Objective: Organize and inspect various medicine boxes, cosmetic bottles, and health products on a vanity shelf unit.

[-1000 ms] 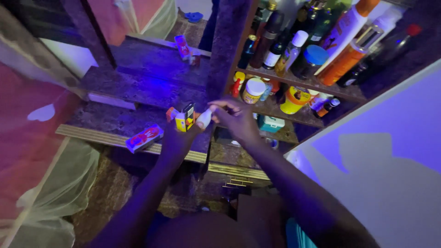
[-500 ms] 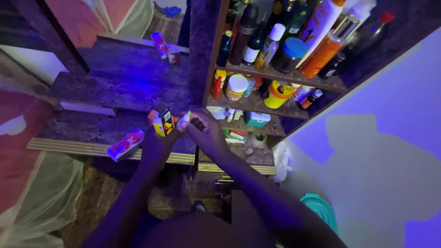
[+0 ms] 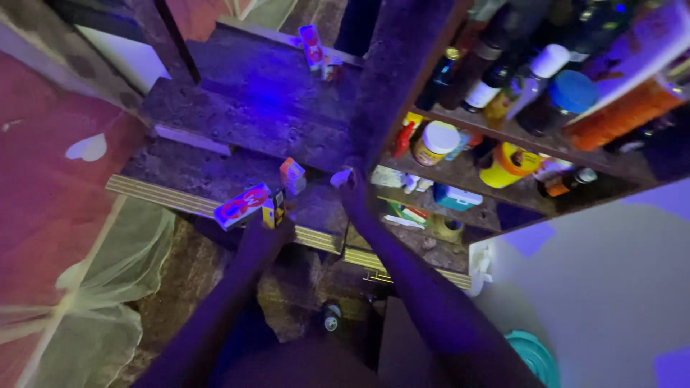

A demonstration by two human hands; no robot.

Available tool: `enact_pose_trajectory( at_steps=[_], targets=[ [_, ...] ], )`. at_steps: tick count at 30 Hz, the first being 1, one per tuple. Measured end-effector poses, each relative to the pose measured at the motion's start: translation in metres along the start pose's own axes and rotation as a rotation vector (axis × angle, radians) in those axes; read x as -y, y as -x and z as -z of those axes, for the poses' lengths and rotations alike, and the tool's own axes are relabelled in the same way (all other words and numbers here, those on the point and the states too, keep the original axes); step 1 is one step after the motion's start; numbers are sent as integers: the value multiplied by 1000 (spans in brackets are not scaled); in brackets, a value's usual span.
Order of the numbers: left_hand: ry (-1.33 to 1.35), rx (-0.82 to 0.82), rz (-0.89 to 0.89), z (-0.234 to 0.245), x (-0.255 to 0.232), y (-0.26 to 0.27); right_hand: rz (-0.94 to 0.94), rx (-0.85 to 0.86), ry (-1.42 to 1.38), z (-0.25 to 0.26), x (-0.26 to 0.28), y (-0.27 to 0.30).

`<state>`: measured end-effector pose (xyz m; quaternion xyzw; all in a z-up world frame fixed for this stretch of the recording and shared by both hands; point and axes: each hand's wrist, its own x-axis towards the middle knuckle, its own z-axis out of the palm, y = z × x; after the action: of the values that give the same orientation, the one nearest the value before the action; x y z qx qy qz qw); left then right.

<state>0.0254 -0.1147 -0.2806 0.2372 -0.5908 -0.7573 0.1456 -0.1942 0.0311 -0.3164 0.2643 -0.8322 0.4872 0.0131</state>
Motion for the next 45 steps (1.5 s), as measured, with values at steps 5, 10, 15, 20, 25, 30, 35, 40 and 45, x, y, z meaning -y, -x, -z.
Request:
enact_pose_trajectory(
  at_steps=[5, 10, 15, 20, 25, 30, 35, 40, 45],
  targets=[
    [-252, -80, 48, 34, -15, 16, 108, -39, 268, -81, -110, -54],
    [-488, -177, 53, 64, -21, 18, 241, -146, 68, -89, -118, -77],
    [-554, -132, -48, 86, -21, 12, 33, -133, 249, -94, -112, -87],
    [-568, -124, 104, 77, -44, -1, -44, -122, 141, -97, -106, -82],
    [-511, -93, -19, 81, -8, -15, 244, -354, 73, -93, -44, -34],
    [-549, 1, -52, 59, -46, -11, -374, 217, -674, -77, 41, 40],
    [-462, 79, -231, 35, 2, -25, -6, 238, -328, -15, 145, 57],
    [-548, 125, -264, 5, -14, -15, -195, 257, -310, 9, 126, 52],
    [-426, 21, 155, -9, -19, -5, -70, 383, -243, 14, 118, 57]
  ],
)
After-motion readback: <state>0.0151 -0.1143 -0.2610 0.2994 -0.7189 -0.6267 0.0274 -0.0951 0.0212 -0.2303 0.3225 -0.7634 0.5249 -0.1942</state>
